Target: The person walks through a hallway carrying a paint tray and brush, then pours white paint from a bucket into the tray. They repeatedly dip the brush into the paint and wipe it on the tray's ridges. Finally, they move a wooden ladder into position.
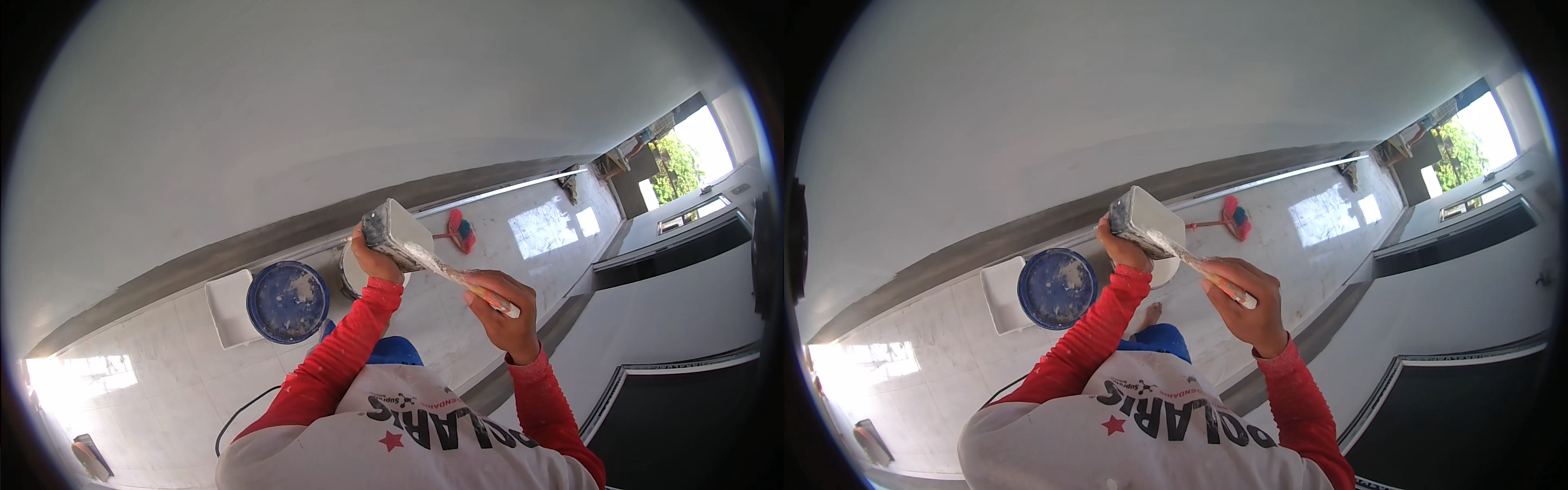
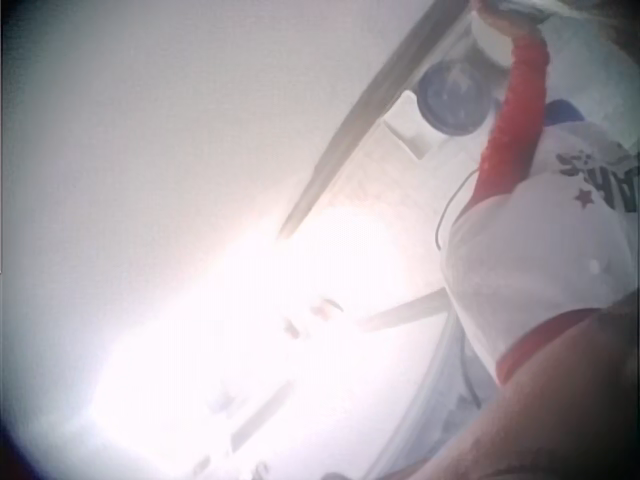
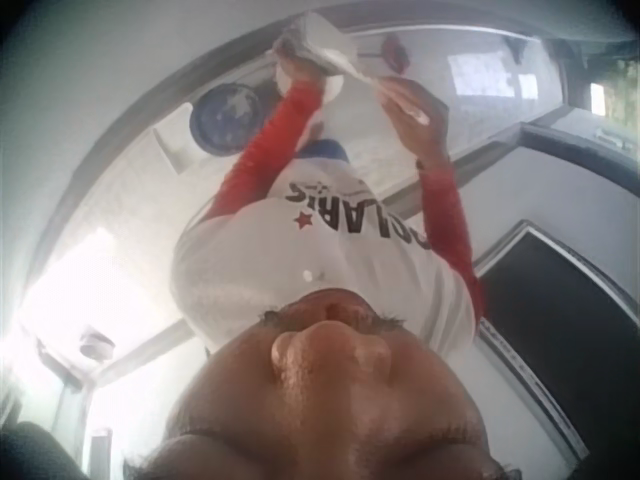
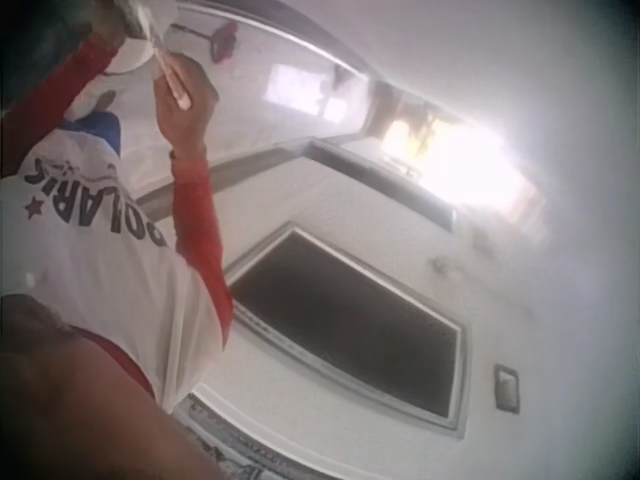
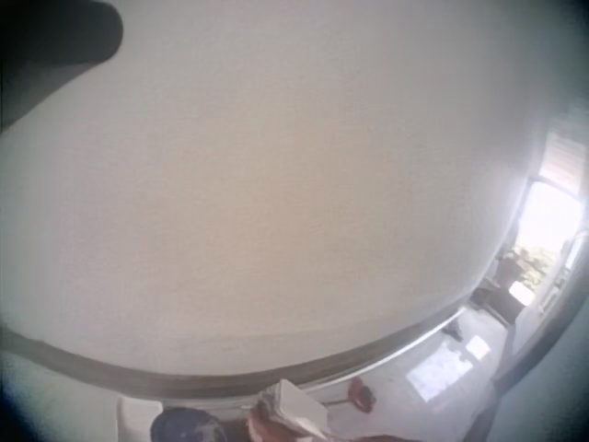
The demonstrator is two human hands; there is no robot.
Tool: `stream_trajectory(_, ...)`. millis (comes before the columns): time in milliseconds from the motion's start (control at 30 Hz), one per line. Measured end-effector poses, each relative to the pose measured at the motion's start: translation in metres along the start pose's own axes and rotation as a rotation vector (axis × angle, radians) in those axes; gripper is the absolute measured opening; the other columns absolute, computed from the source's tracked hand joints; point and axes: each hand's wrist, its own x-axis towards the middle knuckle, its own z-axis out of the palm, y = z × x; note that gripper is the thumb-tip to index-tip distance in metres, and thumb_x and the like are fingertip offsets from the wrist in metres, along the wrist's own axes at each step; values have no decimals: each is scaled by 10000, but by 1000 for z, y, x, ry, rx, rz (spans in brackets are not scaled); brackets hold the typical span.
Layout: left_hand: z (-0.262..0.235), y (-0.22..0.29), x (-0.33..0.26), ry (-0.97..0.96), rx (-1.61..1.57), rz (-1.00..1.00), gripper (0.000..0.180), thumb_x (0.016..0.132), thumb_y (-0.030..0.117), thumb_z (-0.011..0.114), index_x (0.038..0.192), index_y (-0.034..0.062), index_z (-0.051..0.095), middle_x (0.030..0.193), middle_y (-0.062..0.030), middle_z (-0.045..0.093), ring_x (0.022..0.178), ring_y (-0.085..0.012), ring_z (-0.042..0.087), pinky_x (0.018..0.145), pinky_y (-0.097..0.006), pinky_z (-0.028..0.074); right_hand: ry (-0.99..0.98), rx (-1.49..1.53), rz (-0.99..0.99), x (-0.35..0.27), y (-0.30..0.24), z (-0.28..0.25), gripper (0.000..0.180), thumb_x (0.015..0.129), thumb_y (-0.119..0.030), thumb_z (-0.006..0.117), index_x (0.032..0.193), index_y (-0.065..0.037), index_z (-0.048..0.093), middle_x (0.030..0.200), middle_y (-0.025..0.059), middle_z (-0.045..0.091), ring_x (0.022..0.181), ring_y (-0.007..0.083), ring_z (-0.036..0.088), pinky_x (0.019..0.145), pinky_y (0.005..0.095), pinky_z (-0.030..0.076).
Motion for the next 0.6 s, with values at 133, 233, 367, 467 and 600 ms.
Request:
stream_trajectory(133, 9, -3, 3, -29, -12, -34, 403, 926, 350, 336, 1080, 56, 564, 1004, -45, 600, 939, -186, 572, 862, -346, 454, 26, -25, -5, -10, -5, -13, 287, 733, 52, 694, 1011, -11, 659, 946, 147, 684, 830, 244, 679, 728, 293, 527)
stream_trajectory(233, 18, -11, 7, 16, -65, -79, 415, 928, 377, 336, 1087, 65, 558, 1020, -33, 597, 949, -184, 565, 864, -346, 450, 48, -2, 28, -16, -10, -31, 277, 724, 57, 698, 989, -16, 668, 960, 151, 684, 863, 245, 676, 741, 292, 531)
stream_trajectory(367, 27, -14, 12, -10, -139, -98, 440, 921, 428, 341, 1102, 84, 547, 1047, -23, 580, 970, -188, 550, 869, -348, 444, 221, 107, -7, -33, -3, -53, 245, 762, 28, 684, 999, -3, 632, 970, 147, 670, 893, 251, 666, 755, 313, 547)
stream_trajectory(467, 49, -5, -7, -79, -143, -53, 468, 901, 478, 351, 1098, 95, 533, 1050, -21, 564, 982, -192, 541, 869, -358, 442, 655, 618, 228, -41, 1, -45, 247, 825, -30, 648, 1053, 11, 564, 939, 131, 648, 894, 252, 660, 757, 341, 561)
stream_trajectory(600, 80, 18, -18, -123, -166, 73, 502, 871, 522, 359, 1078, 94, 519, 1028, -26, 548, 981, -194, 532, 855, -366, 443, 745, 993, 389, -24, 4, -29, 207, 892, -126, 598, 1058, -29, 522, 880, 116, 627, 817, 227, 667, 717, 349, 569)
